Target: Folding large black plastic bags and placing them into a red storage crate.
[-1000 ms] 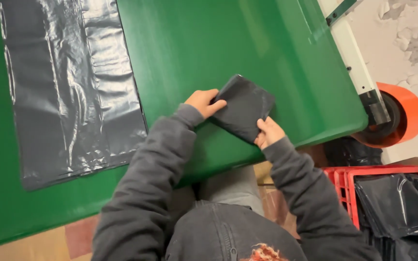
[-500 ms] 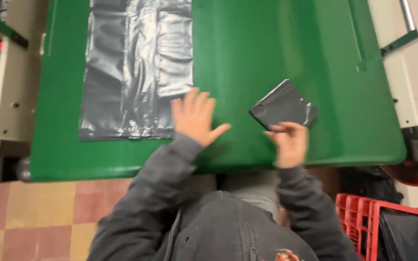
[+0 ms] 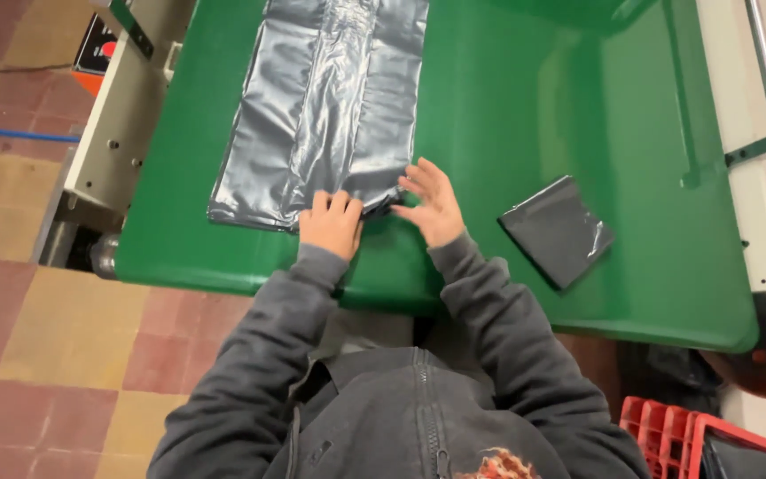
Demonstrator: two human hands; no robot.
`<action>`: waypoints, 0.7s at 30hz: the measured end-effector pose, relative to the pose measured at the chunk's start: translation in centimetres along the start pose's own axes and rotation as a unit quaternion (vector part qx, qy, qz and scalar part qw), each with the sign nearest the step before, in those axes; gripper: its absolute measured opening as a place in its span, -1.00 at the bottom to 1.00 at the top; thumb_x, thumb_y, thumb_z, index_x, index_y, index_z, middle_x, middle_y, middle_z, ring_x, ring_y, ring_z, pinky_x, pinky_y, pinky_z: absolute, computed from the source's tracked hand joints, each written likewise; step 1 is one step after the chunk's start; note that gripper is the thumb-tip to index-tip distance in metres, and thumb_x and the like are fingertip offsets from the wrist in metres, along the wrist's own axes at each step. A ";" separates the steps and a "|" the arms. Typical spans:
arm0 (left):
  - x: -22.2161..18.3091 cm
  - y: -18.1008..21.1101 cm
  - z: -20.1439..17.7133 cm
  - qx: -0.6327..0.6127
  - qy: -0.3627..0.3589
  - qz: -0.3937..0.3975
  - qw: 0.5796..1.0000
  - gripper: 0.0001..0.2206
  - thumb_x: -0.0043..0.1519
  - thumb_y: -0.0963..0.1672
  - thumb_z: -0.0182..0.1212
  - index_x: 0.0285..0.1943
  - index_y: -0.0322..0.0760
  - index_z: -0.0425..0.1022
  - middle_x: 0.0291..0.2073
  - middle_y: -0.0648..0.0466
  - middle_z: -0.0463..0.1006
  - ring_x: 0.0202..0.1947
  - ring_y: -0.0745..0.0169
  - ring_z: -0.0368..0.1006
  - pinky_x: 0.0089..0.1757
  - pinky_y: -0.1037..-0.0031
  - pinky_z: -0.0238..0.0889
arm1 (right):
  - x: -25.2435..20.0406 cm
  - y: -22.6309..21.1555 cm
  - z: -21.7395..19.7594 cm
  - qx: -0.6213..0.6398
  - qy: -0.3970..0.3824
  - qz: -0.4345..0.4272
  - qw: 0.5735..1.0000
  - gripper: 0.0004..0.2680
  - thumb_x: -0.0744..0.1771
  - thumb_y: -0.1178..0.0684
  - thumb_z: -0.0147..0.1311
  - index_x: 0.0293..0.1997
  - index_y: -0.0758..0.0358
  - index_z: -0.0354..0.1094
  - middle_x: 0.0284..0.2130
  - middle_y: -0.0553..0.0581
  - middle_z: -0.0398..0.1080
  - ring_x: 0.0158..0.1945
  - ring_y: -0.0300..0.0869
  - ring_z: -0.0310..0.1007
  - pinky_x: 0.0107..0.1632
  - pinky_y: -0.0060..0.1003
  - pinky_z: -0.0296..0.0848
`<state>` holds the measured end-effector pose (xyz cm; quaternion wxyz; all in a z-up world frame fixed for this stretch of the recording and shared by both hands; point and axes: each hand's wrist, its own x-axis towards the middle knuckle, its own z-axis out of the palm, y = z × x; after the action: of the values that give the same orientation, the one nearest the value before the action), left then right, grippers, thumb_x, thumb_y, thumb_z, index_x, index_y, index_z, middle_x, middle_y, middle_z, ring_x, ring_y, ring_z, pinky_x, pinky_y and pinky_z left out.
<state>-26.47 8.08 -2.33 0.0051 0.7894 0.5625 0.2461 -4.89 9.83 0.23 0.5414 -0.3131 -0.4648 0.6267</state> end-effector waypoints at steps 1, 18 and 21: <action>0.2 0.0 0.8 0.045 0.002 -0.013 0.999 -0.77 0.19 -0.04 0.31 -0.03 -0.07 0.48 -0.07 0.16 0.46 0.03 0.02 0.34 -0.19 0.17 0.22 | 0.0 -0.3 0.4 -0.284 -0.007 -0.058 0.957 -0.41 0.22 0.20 0.00 0.46 0.13 -0.06 0.36 0.15 0.15 0.42 -0.02 0.16 0.28 0.02 0.35; -3.4 -5.6 -14.1 -0.347 -0.156 -0.065 0.922 -0.78 0.12 -0.11 0.38 -0.11 -0.25 0.51 -0.44 0.05 0.52 -0.44 0.20 0.44 -0.38 0.39 0.31 | -11.2 -4.5 -11.6 -0.270 0.039 0.117 0.955 -0.83 0.25 0.32 0.18 -0.13 0.29 0.37 -0.25 0.08 0.45 -0.21 -0.26 0.43 -0.14 -0.32 0.45; 4.6 -7.5 -9.5 -0.395 -0.084 -0.102 0.909 -0.78 0.27 -0.11 0.33 -0.19 -0.36 0.41 -0.57 0.05 0.37 -0.54 0.35 0.25 -0.43 0.44 0.16 | -2.8 -6.3 -11.7 -0.296 0.100 0.040 0.949 -0.79 0.30 0.29 0.17 0.03 0.32 0.38 -0.16 0.03 0.45 -0.11 -0.28 0.42 -0.02 -0.35 0.43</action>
<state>-35.72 12.38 5.67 0.3889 0.6791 0.4941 0.3787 8.69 9.86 1.38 0.4425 -0.5392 -0.5598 0.4473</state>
